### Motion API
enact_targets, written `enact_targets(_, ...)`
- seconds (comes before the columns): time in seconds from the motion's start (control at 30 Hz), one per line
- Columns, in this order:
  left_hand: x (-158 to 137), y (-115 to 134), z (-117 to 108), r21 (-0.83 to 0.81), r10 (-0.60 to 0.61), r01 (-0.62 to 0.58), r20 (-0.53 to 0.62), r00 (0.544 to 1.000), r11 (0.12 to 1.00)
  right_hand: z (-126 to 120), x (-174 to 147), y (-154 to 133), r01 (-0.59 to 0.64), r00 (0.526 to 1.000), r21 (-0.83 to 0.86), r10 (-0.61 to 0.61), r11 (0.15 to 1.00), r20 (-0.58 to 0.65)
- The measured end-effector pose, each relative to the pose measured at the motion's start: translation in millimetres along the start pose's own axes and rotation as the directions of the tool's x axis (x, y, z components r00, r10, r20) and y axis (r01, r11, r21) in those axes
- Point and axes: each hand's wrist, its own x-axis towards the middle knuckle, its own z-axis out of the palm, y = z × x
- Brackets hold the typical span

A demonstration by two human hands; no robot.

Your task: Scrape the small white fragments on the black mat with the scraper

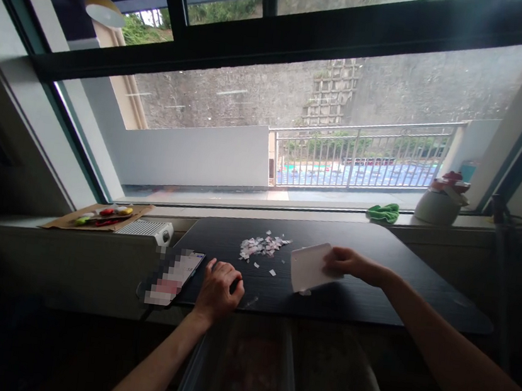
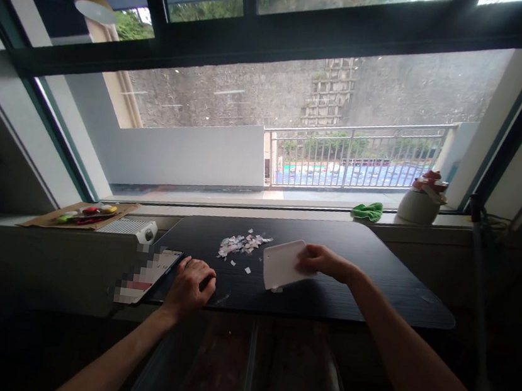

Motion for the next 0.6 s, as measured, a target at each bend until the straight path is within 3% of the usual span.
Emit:
enact_targets(0.13,0,1,0,0.007,-0.011,0.011,-0.004,1.0,1.0,-18,-12,2,0.023,0.999,0.006,-0.022,1.0,-0.047)
enact_targets(0.4,0,-4,2,0.022,0.023,-0.022,-0.02,1.0,1.0,12,29,6,0.041,0.997,0.043,-0.038,0.998,-0.06)
enact_targets(0.6,0,-6,2,0.014,0.052,-0.051,-0.036,0.998,0.999,-14,-13,15,-0.037,0.997,-0.009,0.036,0.999,-0.065)
